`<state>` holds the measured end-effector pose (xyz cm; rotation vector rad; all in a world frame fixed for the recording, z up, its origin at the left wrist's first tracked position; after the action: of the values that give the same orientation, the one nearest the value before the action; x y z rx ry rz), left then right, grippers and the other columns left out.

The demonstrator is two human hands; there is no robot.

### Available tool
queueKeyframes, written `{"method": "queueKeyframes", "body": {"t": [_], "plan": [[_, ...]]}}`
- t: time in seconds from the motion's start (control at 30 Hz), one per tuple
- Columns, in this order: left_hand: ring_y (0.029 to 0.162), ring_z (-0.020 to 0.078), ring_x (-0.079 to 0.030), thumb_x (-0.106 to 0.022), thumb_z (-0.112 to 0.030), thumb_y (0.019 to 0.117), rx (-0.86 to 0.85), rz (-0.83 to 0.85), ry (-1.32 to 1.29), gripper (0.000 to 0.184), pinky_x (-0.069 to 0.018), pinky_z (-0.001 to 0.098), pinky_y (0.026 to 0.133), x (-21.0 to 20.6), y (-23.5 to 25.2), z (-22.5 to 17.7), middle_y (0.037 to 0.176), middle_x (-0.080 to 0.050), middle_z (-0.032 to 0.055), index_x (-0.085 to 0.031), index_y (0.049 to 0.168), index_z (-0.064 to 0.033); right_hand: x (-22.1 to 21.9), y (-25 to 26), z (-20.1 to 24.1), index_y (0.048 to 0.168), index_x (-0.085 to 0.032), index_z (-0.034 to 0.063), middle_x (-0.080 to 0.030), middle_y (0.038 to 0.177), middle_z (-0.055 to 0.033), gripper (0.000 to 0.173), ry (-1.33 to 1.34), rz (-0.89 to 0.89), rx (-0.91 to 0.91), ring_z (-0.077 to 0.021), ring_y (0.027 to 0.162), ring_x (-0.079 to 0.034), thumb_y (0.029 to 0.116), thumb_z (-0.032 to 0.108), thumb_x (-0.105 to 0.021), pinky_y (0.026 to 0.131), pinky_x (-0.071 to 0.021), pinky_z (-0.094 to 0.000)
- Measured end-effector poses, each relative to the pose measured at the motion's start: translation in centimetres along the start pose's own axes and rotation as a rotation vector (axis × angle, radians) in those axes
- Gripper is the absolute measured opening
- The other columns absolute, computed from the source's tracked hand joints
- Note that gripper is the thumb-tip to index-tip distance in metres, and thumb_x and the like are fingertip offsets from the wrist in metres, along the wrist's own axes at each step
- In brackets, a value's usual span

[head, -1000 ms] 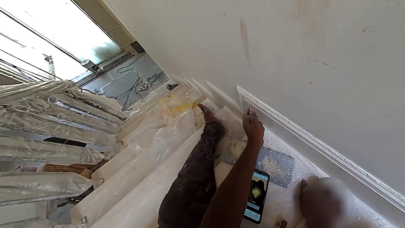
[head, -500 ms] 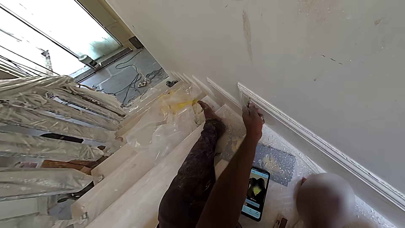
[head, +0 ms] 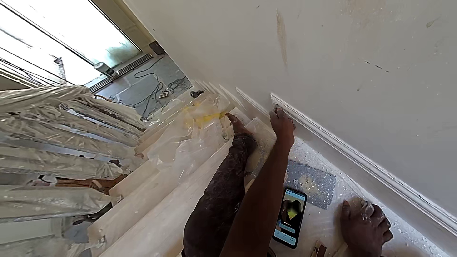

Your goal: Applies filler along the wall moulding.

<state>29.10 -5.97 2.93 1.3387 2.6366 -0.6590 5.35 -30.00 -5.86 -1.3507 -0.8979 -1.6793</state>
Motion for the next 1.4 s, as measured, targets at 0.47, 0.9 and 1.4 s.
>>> {"method": "queueKeyframes", "body": {"t": [0.47,0.9,1.4], "plan": [[0.054,0.0114,-0.045,-0.031,-0.036,0.1144,0.019,0.133,0.106,0.035,-0.0432,0.0279,0.048,0.1,-4.2,1.9,0.082,-0.048,0.0033,-0.043,0.133,-0.0091,0.3,0.2,0.2,0.139,-0.056,-0.0058,-0.049,0.146,-0.0329,0.071,-0.010,0.036,-0.007,-0.0532,0.136,-0.047,0.0988,0.053,-0.049,0.103,-0.0379,-0.0709],[0.049,0.0078,-0.040,-0.030,-0.036,0.1150,0.047,0.074,0.024,0.029,-0.0375,0.0219,0.043,1.2,0.6,-1.0,0.077,-0.045,0.0001,-0.041,0.130,-0.0142,0.6,0.2,0.4,0.139,-0.056,-0.0051,-0.050,0.147,-0.0309,0.069,-0.033,0.072,-0.023,-0.0511,0.137,-0.047,0.0995,0.052,-0.052,0.105,-0.0381,-0.0687],[0.073,0.0178,-0.070,-0.024,-0.030,0.1157,0.081,0.561,0.462,0.045,-0.0574,0.0331,0.065,4.4,-11.3,5.0,0.104,-0.073,0.0147,-0.043,0.144,-0.0007,0.9,0.1,0.5,0.137,-0.056,-0.0067,-0.049,0.147,-0.0320,0.068,-0.027,0.076,-0.016,-0.0521,0.137,-0.047,0.0993,0.050,-0.054,0.105,-0.0379,-0.0689]]}}
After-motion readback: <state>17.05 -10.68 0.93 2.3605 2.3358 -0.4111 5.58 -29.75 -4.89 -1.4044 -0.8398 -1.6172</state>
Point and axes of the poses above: each hand's wrist, its own y-axis towards the middle knuckle, its own x-axis out of the back of the hand, z = x × y, the point moved 2 cm from there along y, towards the middle knuckle
